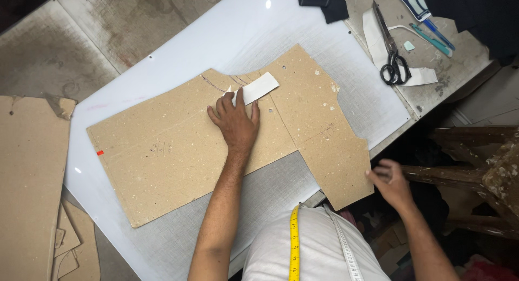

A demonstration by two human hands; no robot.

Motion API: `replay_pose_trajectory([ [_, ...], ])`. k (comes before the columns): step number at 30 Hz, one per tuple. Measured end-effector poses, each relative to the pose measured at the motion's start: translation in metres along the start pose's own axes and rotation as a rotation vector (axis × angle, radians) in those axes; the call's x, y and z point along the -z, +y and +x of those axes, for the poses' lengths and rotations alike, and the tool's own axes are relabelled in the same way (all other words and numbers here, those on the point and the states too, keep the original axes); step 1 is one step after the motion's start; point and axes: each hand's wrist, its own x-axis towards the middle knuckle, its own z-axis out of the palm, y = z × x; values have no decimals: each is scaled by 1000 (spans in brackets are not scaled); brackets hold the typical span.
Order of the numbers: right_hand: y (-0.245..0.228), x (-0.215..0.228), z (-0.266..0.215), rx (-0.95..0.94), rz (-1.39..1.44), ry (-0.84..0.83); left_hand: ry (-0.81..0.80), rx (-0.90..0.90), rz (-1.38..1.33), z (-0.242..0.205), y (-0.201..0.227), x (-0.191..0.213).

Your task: The person uses a utility knife to cut a white paper pattern from a larger sheet, then places the cut piece onto a cardboard template. The person then handles a black fabric piece, aligns a white strip on it, and marks the fabric with a white chalk-like tool.

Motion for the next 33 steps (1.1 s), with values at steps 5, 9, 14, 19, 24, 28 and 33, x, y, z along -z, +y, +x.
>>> replay_pose_trajectory([
  [5, 36, 57, -15, 134, 754, -458, 93, 14, -109, -4, -11, -6],
  [9, -25, 130, -27, 675, 1031, -399, 204, 17, -425, -13, -12, 0],
  [14, -186, 173, 3, 1419, 336, 313, 356, 19, -536, -29, -12, 25],
  [19, -285, 233, 13, 1407, 271, 705, 397, 172, -903, -55, -42, 59],
  [24, -343, 252, 22, 1270, 298, 533, 433, 267, -1023, -80, -66, 80],
  [28, -345, 204, 46, 1118, 84, 193, 497, 279, -1092, -88, -75, 78],
  [33, -343, 90, 74, 482, -42, -140, 470, 326, -1050, -93, -78, 88],
])
